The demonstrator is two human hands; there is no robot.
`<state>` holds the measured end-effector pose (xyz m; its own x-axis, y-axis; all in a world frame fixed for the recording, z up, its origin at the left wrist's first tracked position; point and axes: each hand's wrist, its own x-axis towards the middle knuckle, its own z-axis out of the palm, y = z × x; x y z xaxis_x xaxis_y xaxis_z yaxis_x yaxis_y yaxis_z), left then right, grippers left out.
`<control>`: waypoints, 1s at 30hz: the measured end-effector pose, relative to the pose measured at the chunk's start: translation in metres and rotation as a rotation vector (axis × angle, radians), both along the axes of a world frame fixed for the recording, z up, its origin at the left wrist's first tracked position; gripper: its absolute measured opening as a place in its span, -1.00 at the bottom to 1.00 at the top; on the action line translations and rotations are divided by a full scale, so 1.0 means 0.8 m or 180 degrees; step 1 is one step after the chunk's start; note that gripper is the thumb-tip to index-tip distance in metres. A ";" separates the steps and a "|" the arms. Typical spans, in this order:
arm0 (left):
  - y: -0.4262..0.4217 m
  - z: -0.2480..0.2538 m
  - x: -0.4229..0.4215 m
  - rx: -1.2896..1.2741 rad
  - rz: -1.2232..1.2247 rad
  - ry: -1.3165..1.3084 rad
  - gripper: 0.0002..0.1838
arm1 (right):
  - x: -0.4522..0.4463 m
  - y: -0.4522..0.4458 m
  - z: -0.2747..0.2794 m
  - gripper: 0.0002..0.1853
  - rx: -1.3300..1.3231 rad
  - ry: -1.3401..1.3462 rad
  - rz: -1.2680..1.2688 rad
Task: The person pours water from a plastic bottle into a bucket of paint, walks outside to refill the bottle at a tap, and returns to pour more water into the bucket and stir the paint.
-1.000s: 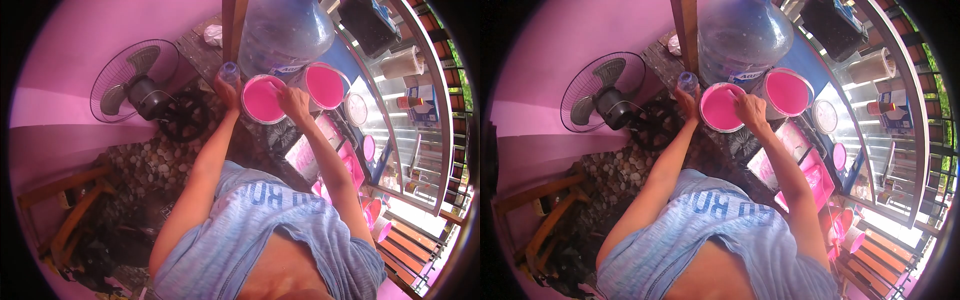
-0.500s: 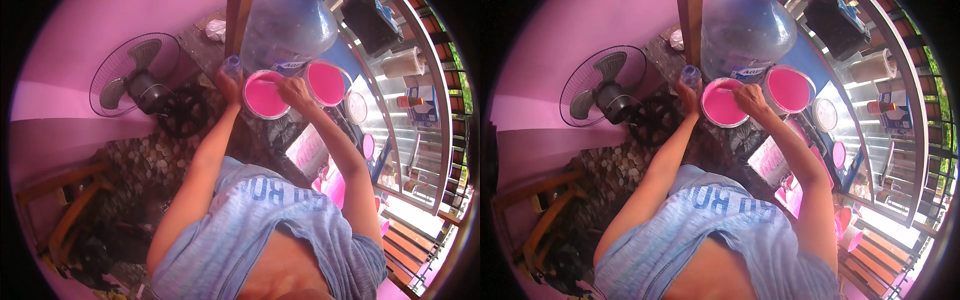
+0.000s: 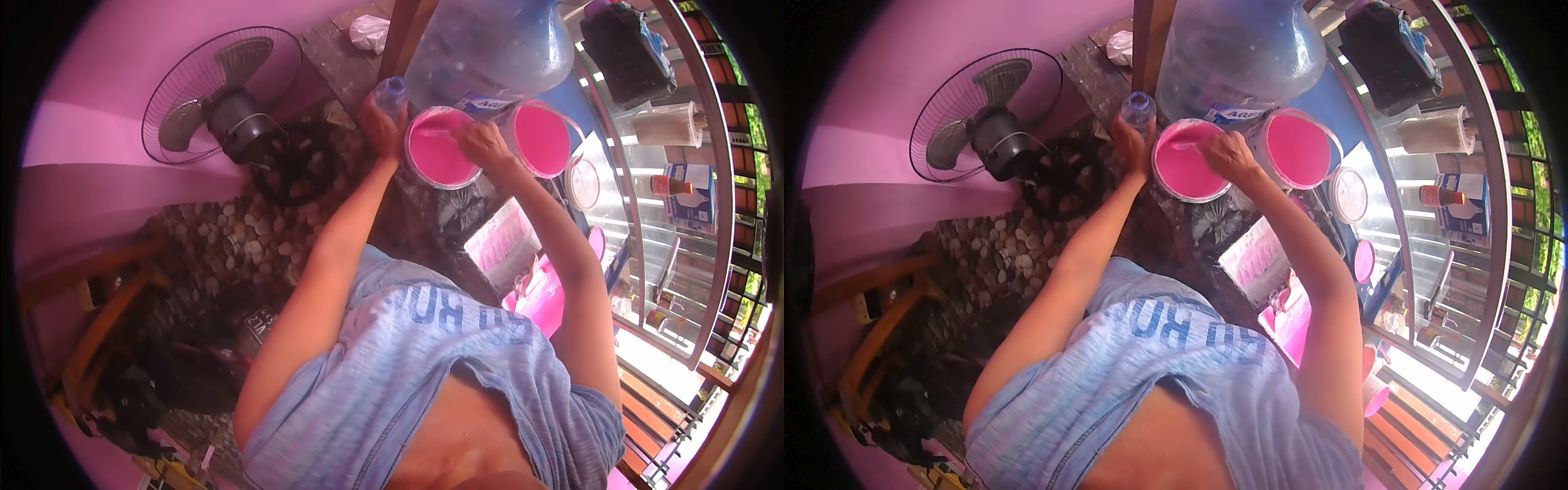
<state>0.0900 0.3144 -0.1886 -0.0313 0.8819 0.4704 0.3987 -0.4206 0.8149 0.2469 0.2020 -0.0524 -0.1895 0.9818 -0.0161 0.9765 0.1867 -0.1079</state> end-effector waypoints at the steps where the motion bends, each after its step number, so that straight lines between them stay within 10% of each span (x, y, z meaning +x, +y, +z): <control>1: 0.000 0.000 0.000 0.0006 0.0006 0.0015 -0.21 | 0.004 0.004 -0.012 -0.88 -0.0102 -0.0150 0.0092; 14: -0.001 0.006 -0.004 0.0055 0.0080 0.0032 -0.24 | -0.019 -0.009 0.044 -0.79 -0.1608 0.0570 -0.0730; 30: -0.005 0.013 -0.005 0.0221 -0.0028 0.0091 -0.25 | 0.024 0.000 0.043 -0.87 -0.0652 -0.0044 -0.0089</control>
